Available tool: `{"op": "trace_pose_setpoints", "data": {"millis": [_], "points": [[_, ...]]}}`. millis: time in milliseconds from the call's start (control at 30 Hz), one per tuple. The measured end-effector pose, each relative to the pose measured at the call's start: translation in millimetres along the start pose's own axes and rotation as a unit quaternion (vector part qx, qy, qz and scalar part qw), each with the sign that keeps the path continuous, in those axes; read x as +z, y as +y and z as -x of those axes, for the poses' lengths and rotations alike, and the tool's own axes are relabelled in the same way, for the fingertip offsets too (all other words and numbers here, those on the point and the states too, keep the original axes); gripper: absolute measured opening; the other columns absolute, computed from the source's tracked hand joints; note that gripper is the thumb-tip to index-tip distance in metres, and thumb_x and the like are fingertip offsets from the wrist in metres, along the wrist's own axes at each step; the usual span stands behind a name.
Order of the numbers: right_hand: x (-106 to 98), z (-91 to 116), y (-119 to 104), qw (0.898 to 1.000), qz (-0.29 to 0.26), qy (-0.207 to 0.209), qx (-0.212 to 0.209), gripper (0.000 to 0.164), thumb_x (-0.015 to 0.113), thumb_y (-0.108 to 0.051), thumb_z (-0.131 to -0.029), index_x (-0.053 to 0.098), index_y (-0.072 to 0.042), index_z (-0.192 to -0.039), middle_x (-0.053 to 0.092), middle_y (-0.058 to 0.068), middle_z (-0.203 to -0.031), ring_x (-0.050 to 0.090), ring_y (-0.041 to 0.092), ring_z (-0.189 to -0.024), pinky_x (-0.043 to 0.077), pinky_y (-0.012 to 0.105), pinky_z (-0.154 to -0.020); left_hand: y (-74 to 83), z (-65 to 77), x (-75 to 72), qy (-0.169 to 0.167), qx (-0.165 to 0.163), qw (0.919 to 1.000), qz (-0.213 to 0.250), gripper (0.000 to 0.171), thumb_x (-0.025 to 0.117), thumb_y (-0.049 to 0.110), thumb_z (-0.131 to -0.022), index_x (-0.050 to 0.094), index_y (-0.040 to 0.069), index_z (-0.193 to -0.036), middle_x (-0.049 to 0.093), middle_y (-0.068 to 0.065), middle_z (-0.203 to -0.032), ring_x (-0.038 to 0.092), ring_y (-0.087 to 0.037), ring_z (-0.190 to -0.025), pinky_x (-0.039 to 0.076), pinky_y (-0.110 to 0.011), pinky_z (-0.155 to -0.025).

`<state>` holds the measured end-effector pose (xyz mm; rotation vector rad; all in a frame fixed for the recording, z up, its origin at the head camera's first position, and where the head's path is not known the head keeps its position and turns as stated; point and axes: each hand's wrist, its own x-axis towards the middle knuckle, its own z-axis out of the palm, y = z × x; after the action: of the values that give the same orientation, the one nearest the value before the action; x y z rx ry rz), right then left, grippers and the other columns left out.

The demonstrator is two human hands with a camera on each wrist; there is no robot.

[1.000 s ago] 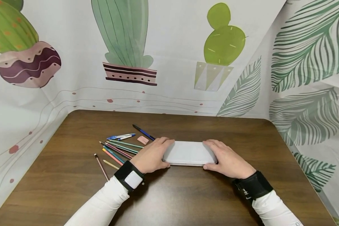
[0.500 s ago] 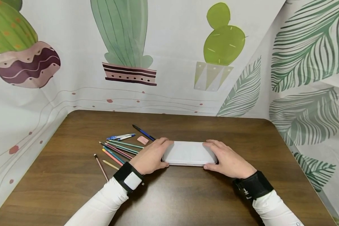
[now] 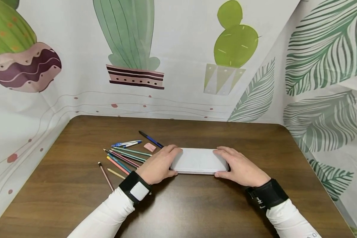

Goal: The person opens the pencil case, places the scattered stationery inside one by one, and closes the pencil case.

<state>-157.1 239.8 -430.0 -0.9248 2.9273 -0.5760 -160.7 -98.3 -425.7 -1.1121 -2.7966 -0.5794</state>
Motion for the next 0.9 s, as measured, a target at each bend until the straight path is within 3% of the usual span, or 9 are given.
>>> {"op": "trace_pose_setpoints", "data": {"millis": [433, 900], "points": [[-2.0, 0.9, -1.5, 1.0, 0.01, -0.008, -0.001, 0.078, 0.086, -0.041, -0.09, 0.054, -0.008, -0.153, 0.05, 0.017, -0.157, 0.047, 0.037, -0.144, 0.041, 0.062, -0.113, -0.3, -0.4, 2.1, 0.009, 0.008, 0.9999, -0.003, 0.072, 0.097, 0.018, -0.078, 0.058, 0.0, -0.136, 0.061, -0.017, -0.136, 0.06, -0.031, -0.125, 0.053, -0.04, -0.103], [-2.8, 1.2, -2.7, 1.0, 0.014, -0.009, -0.011, 0.078, 0.085, -0.042, -0.091, 0.054, -0.006, -0.154, 0.049, 0.018, -0.158, 0.046, 0.036, -0.146, 0.042, 0.055, -0.115, 0.0, -0.2, 2.3, 0.012, 0.012, 0.9998, -0.015, 0.066, 0.097, 0.017, -0.078, 0.06, 0.0, -0.131, 0.061, -0.018, -0.133, 0.061, -0.032, -0.122, 0.054, -0.041, -0.101]]}}
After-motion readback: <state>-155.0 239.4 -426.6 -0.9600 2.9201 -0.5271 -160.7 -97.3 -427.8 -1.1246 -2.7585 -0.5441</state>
